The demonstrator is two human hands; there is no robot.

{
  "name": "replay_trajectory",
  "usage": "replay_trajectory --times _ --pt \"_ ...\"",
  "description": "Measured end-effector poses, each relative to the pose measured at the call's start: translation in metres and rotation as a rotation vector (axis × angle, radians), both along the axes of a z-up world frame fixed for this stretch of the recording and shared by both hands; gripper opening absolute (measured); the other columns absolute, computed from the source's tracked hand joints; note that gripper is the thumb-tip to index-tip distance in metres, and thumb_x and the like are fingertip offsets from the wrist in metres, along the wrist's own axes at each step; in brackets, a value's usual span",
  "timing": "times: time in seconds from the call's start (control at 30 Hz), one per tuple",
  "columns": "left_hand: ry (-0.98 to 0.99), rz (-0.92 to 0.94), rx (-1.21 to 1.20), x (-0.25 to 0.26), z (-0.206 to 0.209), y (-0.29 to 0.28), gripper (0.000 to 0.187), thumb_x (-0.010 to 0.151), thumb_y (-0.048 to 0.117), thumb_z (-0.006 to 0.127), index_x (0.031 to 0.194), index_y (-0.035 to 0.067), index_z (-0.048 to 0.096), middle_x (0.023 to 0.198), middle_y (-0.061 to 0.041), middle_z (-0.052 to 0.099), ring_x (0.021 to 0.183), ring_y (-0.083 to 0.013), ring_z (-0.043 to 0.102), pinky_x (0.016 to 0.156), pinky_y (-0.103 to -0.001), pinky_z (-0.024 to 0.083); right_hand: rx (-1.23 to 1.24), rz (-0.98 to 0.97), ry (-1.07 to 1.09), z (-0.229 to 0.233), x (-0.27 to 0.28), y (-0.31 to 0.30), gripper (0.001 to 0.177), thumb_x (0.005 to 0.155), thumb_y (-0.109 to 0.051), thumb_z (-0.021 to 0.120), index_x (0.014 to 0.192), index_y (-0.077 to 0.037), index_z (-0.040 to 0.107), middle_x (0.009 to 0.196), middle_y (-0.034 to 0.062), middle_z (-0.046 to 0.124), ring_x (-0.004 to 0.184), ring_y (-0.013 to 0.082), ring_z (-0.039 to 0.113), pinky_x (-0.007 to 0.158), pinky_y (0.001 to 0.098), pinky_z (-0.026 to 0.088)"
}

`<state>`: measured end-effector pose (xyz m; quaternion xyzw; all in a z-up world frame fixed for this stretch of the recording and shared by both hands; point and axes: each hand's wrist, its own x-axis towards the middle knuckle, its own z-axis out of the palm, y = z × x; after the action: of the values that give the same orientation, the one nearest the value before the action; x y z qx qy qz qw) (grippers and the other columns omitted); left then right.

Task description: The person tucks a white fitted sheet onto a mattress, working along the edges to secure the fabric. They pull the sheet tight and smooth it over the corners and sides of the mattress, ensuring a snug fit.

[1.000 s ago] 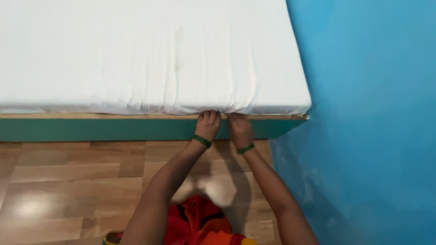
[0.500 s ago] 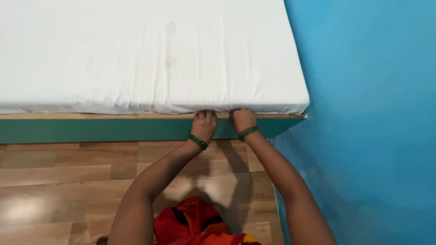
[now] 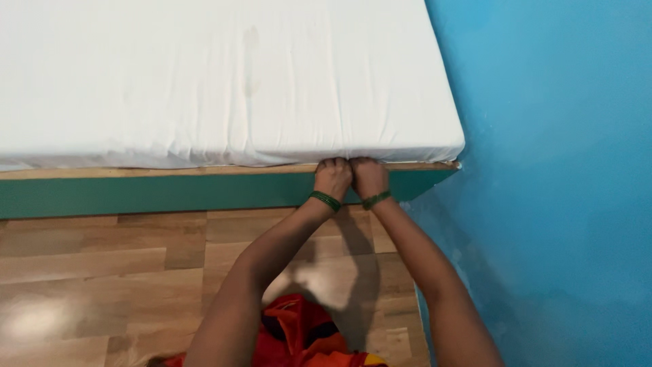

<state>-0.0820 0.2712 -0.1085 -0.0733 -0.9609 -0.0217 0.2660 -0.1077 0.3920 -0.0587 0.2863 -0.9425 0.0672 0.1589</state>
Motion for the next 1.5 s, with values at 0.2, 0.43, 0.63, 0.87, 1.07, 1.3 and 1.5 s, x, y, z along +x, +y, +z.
replay_trajectory --times 0.2,0.43,0.63,0.87,1.07,1.3,1.5 --pt "-0.099 -0.065 0.01 -0.019 -0.01 0.001 0.013 0.079 0.017 0.066 0.078 0.007 0.075 0.083 -0.013 0.07 0.074 -0.0314 0.07 0.06 -0.044 0.058 -0.257 0.074 0.156 -0.005 0.022 0.001 0.029 0.073 -0.004 0.073 0.101 -0.005 0.074 0.095 0.0145 0.073 0.092 0.0331 0.069 0.083 0.0426 0.059" --pt "-0.069 -0.006 -0.053 -0.016 0.002 0.0 0.017 0.077 0.018 0.066 0.081 0.004 0.076 0.079 -0.013 0.071 0.07 -0.0307 0.071 0.05 -0.044 0.059 -0.408 0.078 0.015 0.027 0.025 0.033 0.027 0.085 -0.009 0.081 0.111 -0.008 0.075 0.102 0.0125 0.075 0.091 0.0326 0.071 0.079 0.0423 0.057" --pt "-0.005 -0.032 0.01 -0.011 0.006 0.002 0.012 0.077 0.013 0.066 0.077 0.004 0.075 0.078 -0.013 0.069 0.07 -0.0311 0.069 0.059 -0.043 0.058 -0.076 0.002 0.017 0.054 0.023 0.052 0.028 0.069 -0.011 0.083 0.095 -0.006 0.073 0.099 0.0122 0.075 0.092 0.0323 0.072 0.086 0.0451 0.055" --pt "0.073 -0.01 -0.027 -0.002 0.004 0.003 0.015 0.078 0.013 0.063 0.081 0.002 0.074 0.081 -0.014 0.067 0.075 -0.0334 0.066 0.066 -0.045 0.057 0.356 -0.205 0.099 -0.007 -0.016 0.041 0.009 0.086 -0.019 0.071 0.08 -0.016 0.077 0.086 0.0094 0.076 0.081 0.027 0.074 0.074 0.0404 0.06" --pt "0.106 -0.003 -0.053 0.024 0.005 -0.006 0.033 0.087 0.011 0.058 0.113 -0.006 0.068 0.106 -0.02 0.063 0.1 -0.035 0.061 0.094 -0.044 0.054 0.301 -0.287 -0.129 -0.018 -0.021 0.033 0.017 0.089 -0.022 0.065 0.088 -0.021 0.083 0.084 0.0151 0.077 0.077 0.0329 0.075 0.068 0.0464 0.061" --pt "0.133 -0.044 -0.049 0.035 0.013 -0.015 0.045 0.088 0.017 0.055 0.128 -0.004 0.06 0.113 -0.02 0.062 0.107 -0.0349 0.059 0.098 -0.045 0.049 0.31 -0.278 0.054 -0.037 -0.027 0.044 0.014 0.086 -0.013 0.067 0.082 -0.014 0.081 0.085 0.0135 0.077 0.081 0.0291 0.076 0.069 0.042 0.062" --pt "0.11 -0.107 -0.074 0.026 0.009 -0.02 0.039 0.086 0.019 0.057 0.119 0.0 0.065 0.106 -0.016 0.062 0.1 -0.031 0.06 0.092 -0.042 0.053 0.236 -0.27 0.077 -0.031 -0.027 0.047 0.012 0.084 -0.012 0.066 0.081 -0.011 0.078 0.082 0.0131 0.075 0.074 0.0308 0.074 0.062 0.0441 0.061"
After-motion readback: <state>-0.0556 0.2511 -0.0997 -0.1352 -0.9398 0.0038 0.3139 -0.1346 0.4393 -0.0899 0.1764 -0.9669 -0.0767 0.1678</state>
